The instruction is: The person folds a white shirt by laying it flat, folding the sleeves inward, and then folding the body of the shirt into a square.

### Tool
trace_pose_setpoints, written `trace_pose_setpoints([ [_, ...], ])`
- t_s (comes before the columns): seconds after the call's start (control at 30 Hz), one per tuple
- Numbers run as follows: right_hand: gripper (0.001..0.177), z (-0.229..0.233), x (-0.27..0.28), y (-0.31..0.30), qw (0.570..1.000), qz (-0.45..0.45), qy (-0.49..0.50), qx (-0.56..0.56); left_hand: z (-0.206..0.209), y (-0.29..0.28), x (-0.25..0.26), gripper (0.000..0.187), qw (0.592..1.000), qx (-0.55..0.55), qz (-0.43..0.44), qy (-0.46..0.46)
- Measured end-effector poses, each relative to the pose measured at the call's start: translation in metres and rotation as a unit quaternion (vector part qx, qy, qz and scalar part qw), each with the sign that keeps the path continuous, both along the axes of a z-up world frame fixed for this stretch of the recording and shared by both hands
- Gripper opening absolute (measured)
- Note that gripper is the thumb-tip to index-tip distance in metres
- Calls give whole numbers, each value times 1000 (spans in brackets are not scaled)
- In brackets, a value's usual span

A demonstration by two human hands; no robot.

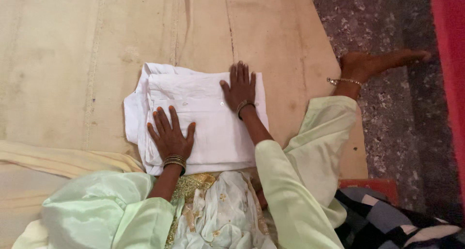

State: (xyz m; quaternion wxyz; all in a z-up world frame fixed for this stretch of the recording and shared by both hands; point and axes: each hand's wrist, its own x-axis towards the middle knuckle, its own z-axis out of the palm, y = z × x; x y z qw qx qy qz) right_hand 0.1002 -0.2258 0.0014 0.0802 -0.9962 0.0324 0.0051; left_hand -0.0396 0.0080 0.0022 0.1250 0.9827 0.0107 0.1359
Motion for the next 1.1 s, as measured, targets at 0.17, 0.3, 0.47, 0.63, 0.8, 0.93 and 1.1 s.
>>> trace_pose_setpoints([
  [0.17, 77, -7, -52, -4, 991, 130, -2, 33, 4, -1, -3, 85, 1000, -21, 1, 19],
  [0.3, 79, 0, -52, 1, 985, 167, -14, 37, 7, -1, 1, 86, 1000, -9, 8, 9],
  [0.47, 81, -12, -18, 19, 980, 186, 59, -47, 8, -1, 2, 84, 999, -16, 13, 31],
  [0.63, 78, -16, 28, 54, 985, 171, 25, 17, 11, -1, 4, 86, 999, -13, 11, 27],
  [0.8, 81, -15, -24, 91, 973, 228, -14, 20, 8, -1, 1, 86, 999, -25, 17, 41],
  [0.93, 75, -8, -20, 99, 953, 303, -9, 18, 7, 0, 4, 87, 996, 24, 27, 86],
  [1.1, 80, -2, 42, 120, 974, 220, 51, 12, 6, -1, 2, 84, 999, -34, 21, 13],
])
